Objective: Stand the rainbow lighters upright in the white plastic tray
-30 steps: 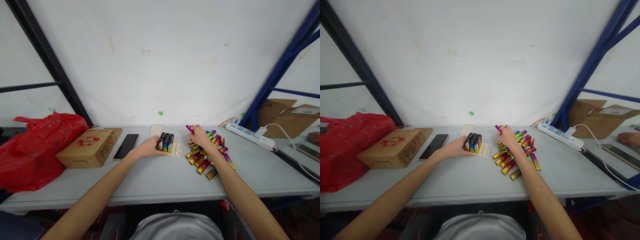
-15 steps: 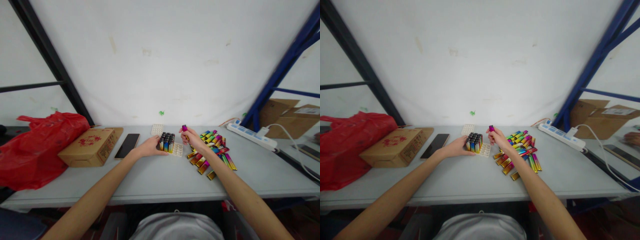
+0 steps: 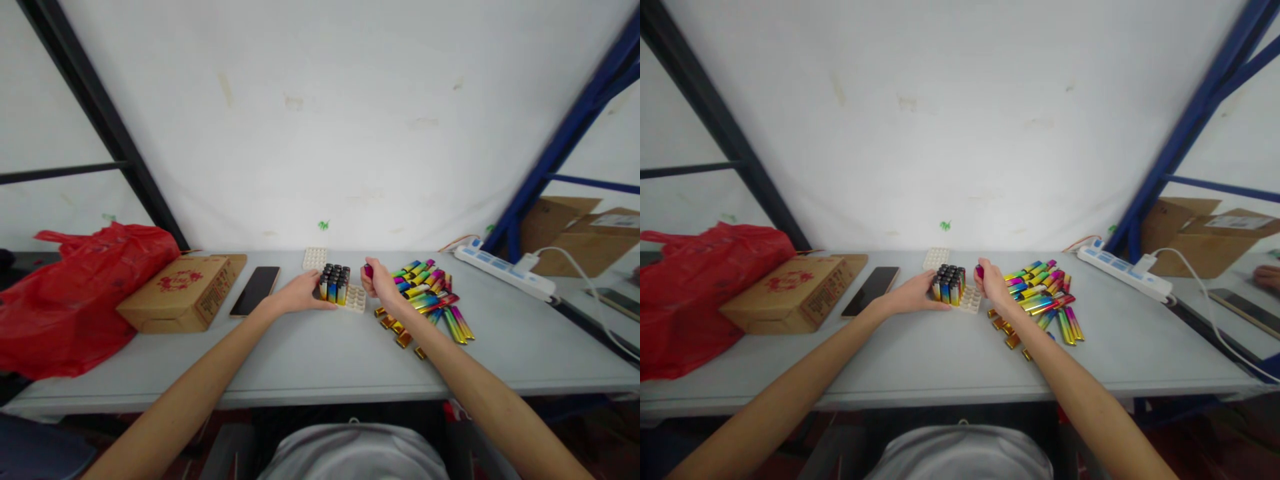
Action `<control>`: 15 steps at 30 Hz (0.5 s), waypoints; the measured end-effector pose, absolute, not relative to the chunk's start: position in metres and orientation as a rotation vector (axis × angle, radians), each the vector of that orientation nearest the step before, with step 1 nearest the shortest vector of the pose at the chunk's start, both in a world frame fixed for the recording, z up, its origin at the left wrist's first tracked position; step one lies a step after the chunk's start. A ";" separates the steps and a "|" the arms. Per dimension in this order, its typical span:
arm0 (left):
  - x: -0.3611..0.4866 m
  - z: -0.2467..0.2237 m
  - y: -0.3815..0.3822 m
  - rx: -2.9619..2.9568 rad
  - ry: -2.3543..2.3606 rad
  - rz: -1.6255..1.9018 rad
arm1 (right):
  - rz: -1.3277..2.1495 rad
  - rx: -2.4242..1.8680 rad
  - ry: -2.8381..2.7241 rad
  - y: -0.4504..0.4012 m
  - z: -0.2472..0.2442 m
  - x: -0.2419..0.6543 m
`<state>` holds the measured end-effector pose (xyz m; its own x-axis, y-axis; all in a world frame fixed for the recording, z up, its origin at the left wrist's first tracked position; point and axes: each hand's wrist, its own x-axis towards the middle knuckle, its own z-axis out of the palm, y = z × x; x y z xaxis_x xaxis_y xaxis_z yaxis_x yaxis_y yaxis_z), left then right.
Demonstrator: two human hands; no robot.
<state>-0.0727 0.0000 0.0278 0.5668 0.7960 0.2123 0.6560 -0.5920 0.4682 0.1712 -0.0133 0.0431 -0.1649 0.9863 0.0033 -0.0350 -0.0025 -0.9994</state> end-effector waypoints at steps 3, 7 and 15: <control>-0.072 0.029 0.000 2.480 1.184 0.558 | 1.312 -1.111 -1.330 -0.016 0.043 0.169; -0.072 0.030 -0.001 2.484 1.184 0.552 | 1.306 -1.105 -1.351 -0.017 0.041 0.169; -0.072 0.030 -0.001 2.500 1.218 0.523 | 1.392 -1.072 -1.365 -0.009 0.039 0.174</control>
<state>-0.0716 -0.0010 0.0300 0.5718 0.7988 0.1870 0.6855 -0.5904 0.4261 0.1736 -0.0094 0.0394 -0.2350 0.9720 0.0020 -0.0205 -0.0029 -0.9998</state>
